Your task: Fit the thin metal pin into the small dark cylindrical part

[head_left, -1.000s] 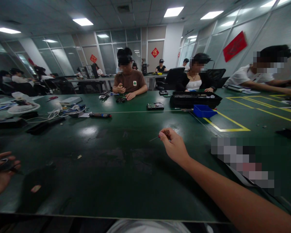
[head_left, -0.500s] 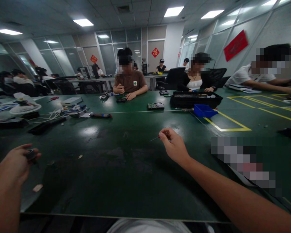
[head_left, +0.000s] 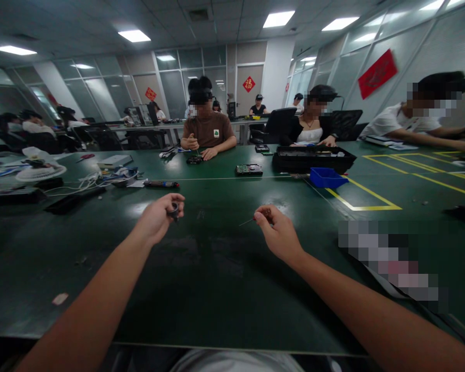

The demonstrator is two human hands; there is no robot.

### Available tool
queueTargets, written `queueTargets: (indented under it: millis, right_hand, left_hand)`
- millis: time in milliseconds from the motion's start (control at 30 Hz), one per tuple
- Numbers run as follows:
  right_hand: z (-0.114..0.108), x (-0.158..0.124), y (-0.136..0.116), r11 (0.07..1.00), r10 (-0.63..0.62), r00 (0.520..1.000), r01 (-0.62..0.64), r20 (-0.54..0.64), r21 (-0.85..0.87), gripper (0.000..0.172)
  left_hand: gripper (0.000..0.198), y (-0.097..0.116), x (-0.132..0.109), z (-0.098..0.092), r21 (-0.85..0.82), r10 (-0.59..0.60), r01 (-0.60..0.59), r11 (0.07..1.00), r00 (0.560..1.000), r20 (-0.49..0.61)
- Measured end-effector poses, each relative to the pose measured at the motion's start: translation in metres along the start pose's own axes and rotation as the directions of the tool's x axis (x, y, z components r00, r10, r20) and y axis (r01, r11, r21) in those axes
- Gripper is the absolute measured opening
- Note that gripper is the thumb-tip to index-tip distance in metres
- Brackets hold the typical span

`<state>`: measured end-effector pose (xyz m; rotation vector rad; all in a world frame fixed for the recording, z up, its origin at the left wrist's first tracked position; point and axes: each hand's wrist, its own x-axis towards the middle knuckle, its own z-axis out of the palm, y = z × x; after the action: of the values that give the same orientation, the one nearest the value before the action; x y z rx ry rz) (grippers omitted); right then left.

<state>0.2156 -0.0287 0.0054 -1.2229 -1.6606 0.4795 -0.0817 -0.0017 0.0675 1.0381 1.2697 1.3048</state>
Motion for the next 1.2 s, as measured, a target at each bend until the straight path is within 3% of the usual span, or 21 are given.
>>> queueTargets:
  millis: [167, 300, 433, 500, 567, 667, 833, 933, 1033, 1200]
  right_hand:
    - [0.001, 0.001, 0.001, 1.0, 0.007, 1.0, -0.007, 0.001, -0.001, 0.021]
    - [0.002, 0.002, 0.001, 1.0, 0.013, 1.0, -0.012, 0.026, -0.007, 0.021]
    - [0.002, 0.001, 0.0, 1.0, 0.021, 0.997, -0.02, 0.076, -0.013, 0.02]
    - [0.001, 0.0, -0.002, 1.0, 0.022, 0.995, -0.02, 0.1, -0.021, 0.02]
    - [-0.001, 0.0, -0.003, 0.999, 0.025, 0.992, -0.021, 0.121, -0.035, 0.021]
    - [-0.002, -0.001, -0.003, 1.0, 0.011, 0.995, -0.01, 0.099, -0.01, 0.021]
    - [0.0, -0.001, 0.001, 0.961, 0.025, 1.0, -0.024, -0.002, 0.276, 0.022]
    - [0.002, -0.001, 0.002, 0.926, 0.047, 0.999, -0.039, -0.014, 0.376, 0.023]
    - [0.003, -0.001, 0.002, 0.937, 0.038, 0.999, -0.039, 0.011, 0.348, 0.022]
    - [0.004, -0.003, 0.006, 0.961, 0.02, 1.0, -0.021, 0.005, 0.277, 0.023]
  left_hand:
    - [0.029, -0.031, -0.002, 0.065, 0.219, 0.096, -0.158, 0.963, 0.958, 0.269]
    - [0.026, -0.062, -0.004, 0.086, 0.497, 0.13, -0.334, 0.801, 0.907, 0.401]
    - [0.033, -0.081, -0.003, 0.082, 0.64, 0.145, -0.449, 0.624, 0.871, 0.469]
    - [0.045, -0.086, 0.0, 0.077, 0.656, 0.172, -0.466, 0.594, 0.87, 0.463]
    - [0.048, -0.089, 0.002, 0.073, 0.632, 0.212, -0.485, 0.605, 0.863, 0.459]
    - [0.035, -0.089, 0.004, 0.069, 0.585, 0.26, -0.516, 0.626, 0.845, 0.467]
    - [0.036, -0.085, 0.002, 0.067, 0.514, 0.321, -0.563, 0.647, 0.813, 0.486]
    - [0.041, -0.085, 0.0, 0.068, 0.512, 0.319, -0.547, 0.662, 0.824, 0.468]
    - [0.04, -0.085, -0.001, 0.07, 0.523, 0.321, -0.53, 0.668, 0.839, 0.44]
    - [0.037, -0.086, -0.001, 0.069, 0.496, 0.35, -0.561, 0.663, 0.818, 0.457]
